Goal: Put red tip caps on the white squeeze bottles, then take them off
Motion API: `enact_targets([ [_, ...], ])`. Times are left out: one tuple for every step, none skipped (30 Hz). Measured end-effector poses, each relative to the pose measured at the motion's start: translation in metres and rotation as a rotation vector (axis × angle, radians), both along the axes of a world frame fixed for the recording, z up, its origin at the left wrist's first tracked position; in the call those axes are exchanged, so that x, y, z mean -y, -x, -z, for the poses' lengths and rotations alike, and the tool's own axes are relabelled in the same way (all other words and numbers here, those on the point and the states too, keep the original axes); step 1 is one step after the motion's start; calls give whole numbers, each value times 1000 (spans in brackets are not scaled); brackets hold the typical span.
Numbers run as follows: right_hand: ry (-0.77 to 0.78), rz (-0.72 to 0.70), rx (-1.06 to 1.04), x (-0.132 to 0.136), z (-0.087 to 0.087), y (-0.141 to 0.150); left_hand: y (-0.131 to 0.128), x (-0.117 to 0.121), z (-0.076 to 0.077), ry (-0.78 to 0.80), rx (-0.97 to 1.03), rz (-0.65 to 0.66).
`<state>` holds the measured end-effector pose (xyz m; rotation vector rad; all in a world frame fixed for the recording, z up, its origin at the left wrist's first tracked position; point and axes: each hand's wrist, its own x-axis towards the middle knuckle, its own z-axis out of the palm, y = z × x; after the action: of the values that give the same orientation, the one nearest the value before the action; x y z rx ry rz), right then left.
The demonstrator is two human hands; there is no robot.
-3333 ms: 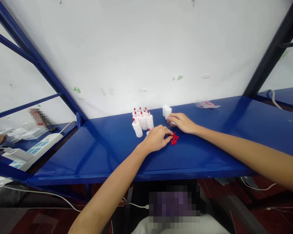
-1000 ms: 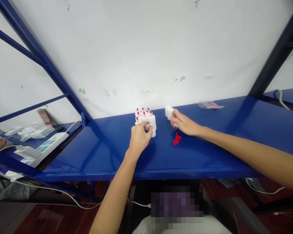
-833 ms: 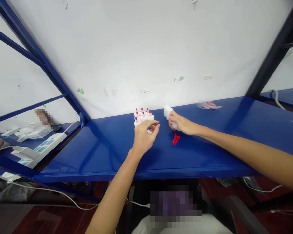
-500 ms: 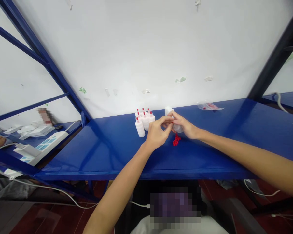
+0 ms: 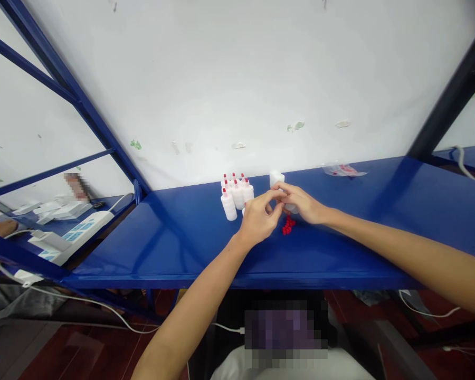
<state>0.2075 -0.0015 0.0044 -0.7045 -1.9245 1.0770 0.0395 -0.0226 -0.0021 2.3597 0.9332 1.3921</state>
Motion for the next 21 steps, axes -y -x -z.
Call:
enact_targets([
  [-9, -6, 20, 1, -1, 0, 0, 0, 1, -8, -4, -5],
  [-22, -14, 38, 2, -2, 1, -1, 0, 2, -18, -6, -6],
  [-35, -22, 53, 2, -3, 1, -1, 0, 3, -27, -7, -3],
  [-48, -29, 65, 3, -3, 0, -2, 0, 4, -33, -8, 3],
  [-62, -31, 70, 3, -2, 0, -2, 0, 5, -37, -12, 8],
  [-78, -25, 70, 3, -2, 0, -3, 0, 5, -37, -17, 12],
  [-98, -10, 67, 3, -1, -1, -4, 1, 6, -37, -22, 13],
  [-122, 9, 61, 3, -1, -2, -4, 1, 6, -37, -25, 13],
  [-151, 28, 59, 4, -1, -2, -5, 2, 6, -39, -25, 14],
  [-182, 44, 62, 5, -1, -3, -5, 2, 6, -43, -23, 17],
  [-213, 54, 71, 6, -2, -3, -5, 3, 7, -48, -19, 22],
  [-243, 59, 82, 6, -2, -4, -5, 4, 7, -53, -16, 30],
  [-273, 60, 91, 7, -2, -4, -5, 4, 7, -52, -10, 41],
  [-299, 61, 98, 7, -2, -4, -5, 5, 7, -40, 1, 57],
  [-314, 60, 100, 8, -2, -4, -5, 6, 7, -16, 22, 76],
  [-318, 61, 95, 8, -2, -3, -6, 7, 7, 15, 50, 97],
  [-315, 64, 87, 8, -1, -3, -7, 7, 8, 48, 83, 114],
  [-306, 70, 78, 7, -1, -2, -7, 8, 8, 79, 112, 125],
  [-291, 76, 68, 7, -1, -2, -8, 8, 8, 103, 136, 127],
  [-272, 82, 59, 6, 0, -1, -9, 9, 8, 118, 153, 123],
  [-255, 91, 49, 6, 1, -1, -10, 8, 7, 126, 169, 110],
])
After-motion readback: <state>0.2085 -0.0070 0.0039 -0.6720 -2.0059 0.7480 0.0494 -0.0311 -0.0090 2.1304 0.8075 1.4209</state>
